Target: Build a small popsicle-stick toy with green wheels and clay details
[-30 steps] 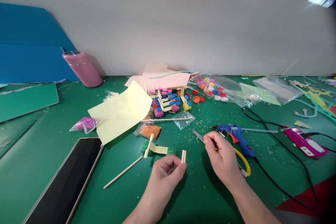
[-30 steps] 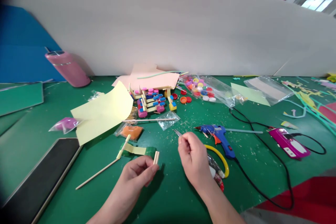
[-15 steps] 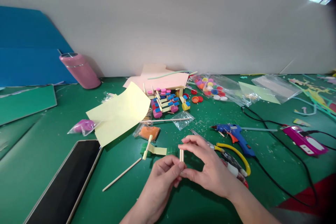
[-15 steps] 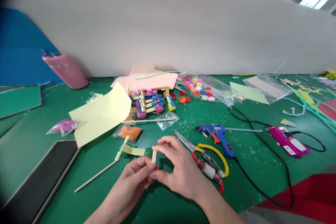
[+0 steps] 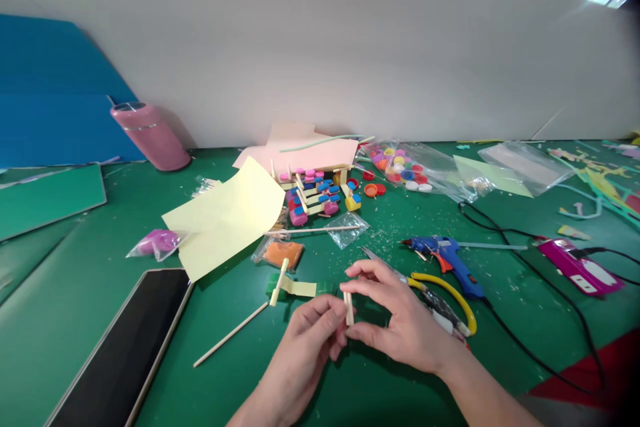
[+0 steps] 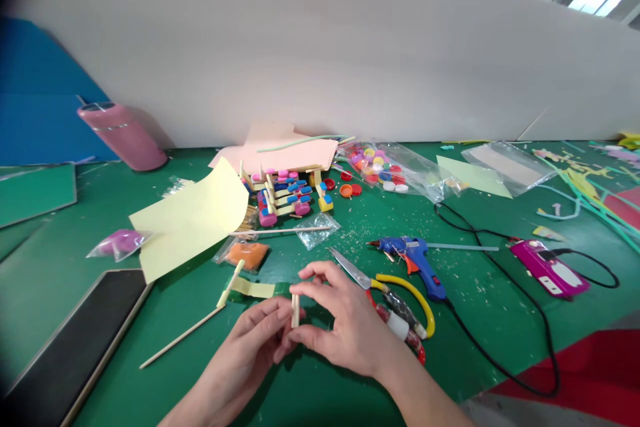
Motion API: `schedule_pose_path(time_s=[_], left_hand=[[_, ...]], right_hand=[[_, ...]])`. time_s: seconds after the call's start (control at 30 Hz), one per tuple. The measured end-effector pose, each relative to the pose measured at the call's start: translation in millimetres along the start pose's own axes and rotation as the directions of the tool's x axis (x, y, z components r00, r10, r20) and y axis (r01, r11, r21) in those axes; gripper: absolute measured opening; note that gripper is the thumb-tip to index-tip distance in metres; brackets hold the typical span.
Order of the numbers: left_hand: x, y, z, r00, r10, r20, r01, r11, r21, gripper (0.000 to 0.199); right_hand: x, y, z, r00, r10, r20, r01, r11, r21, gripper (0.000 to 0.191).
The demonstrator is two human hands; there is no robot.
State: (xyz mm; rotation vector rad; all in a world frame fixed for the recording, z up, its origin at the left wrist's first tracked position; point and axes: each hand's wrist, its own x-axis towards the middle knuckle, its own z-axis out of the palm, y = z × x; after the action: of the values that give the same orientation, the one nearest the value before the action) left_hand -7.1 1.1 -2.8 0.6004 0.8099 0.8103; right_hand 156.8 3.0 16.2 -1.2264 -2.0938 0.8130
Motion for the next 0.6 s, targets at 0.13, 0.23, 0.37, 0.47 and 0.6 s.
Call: schedule_pose_path(time_s=[0.13,0.23,0.37,0.47,0.6], left_hand=[[0,1,0.8,0.999,-0.001,-0.051,0.001,1.000,0.003,0.022],[-1,1,0.0,0.998,0.022,-0.061,-0.016,0.995,0.096,0.023],[-9,6,3.3,0.996,0.093,0.006,-0.090,0.946,0.311,0.022],[-23,11,8.0,0.983,0.177,0.043,-0.175,0.852,0.494,0.021],[-48,10,4.0,0.944,0.328,-0.008,-0.244,0.719,0.651,0.023]], right_hand=[[-1,0,-3,0.998,-0.010,0.059,0.007,0.998,0.055,0.045],[-4,2,-6,1.000,0.025,-0.008,-0.024,0.994,0.110,0.044],[-5,6,-4,0.989,0.108,-0.105,-0.104,0.994,0.046,0.032],[0,5,2,0.993,0.105,-0.056,-0.105,0.994,-0.008,0.036],[11,0,14,0.992,0.119,0.040,-0.109,0.976,-0.186,0.046]])
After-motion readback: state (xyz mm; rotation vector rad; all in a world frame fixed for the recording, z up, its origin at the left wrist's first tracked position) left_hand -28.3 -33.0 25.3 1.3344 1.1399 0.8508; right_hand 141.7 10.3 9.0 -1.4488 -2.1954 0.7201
